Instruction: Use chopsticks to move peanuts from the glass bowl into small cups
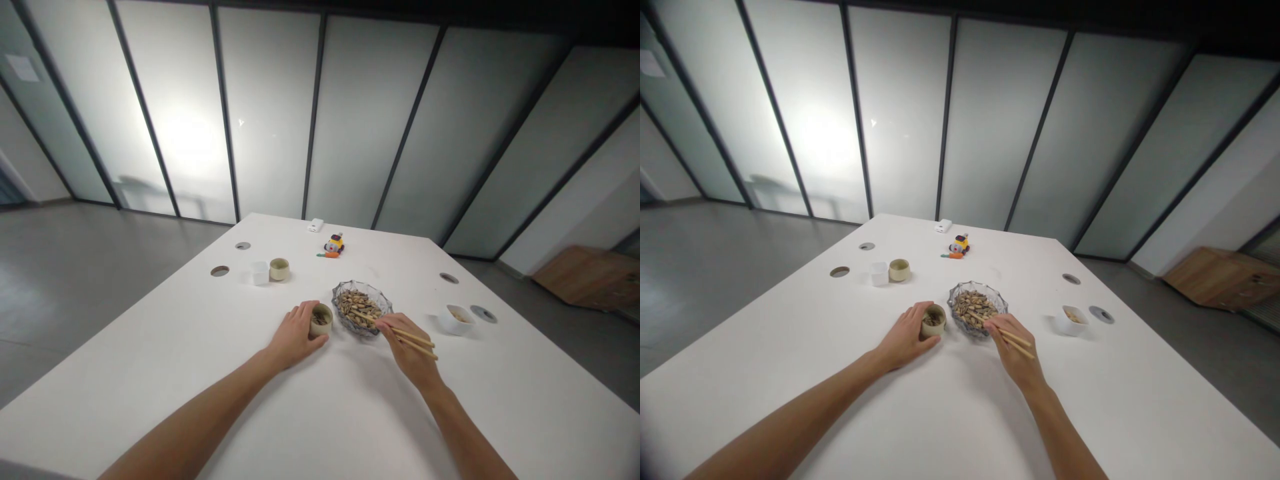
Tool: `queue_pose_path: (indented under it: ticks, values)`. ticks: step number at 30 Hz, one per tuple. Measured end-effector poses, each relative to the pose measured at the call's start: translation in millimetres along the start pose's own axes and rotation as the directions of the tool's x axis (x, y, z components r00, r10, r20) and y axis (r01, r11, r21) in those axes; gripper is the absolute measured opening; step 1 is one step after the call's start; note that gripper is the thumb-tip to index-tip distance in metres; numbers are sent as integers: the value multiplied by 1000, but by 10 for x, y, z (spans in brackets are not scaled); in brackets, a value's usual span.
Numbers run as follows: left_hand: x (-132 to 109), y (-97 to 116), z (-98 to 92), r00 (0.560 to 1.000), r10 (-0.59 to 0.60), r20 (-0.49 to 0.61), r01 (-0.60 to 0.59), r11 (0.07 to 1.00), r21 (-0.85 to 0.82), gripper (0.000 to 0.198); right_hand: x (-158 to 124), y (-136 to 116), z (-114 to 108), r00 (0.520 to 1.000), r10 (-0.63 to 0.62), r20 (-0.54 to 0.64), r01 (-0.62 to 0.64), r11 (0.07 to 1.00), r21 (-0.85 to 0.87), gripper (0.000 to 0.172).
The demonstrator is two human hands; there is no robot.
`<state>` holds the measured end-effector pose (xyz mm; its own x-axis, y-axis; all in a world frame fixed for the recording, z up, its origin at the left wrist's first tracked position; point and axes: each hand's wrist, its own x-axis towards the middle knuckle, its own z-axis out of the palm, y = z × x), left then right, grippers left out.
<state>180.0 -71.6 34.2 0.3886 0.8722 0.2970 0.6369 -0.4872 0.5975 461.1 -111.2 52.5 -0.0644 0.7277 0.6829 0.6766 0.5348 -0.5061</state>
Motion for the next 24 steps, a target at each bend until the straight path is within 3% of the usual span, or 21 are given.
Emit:
queue_pose_path:
  ticks: [6,10,14,19,21,24]
  values:
    - [-5,-2,-7,1000,0,7,0,1000,0,65,41,-64,-61,996,6,-86,-5,1000,7,31]
    - [-4,-19,13,1000,9,-7,-9,1000,3,63,62,-193,-49,970,160,-185,-132,979,152,35]
    - [0,-33,30,1000,14,-9,-14,1000,4,66,61,-284,3,962,250,-106,-201,917,344,40]
    - [-5,-10,3,1000,6,0,-6,1000,8,65,72,-213,-111,984,90,-156,-86,996,32,37]
    - [-7,-2,-8,1000,6,-3,-6,1000,4,65,73,-127,-172,993,5,-117,-13,998,-65,37]
    - [-10,-6,-9,1000,9,-9,-9,1000,2,66,62,4,-204,998,-17,-63,11,995,-99,36]
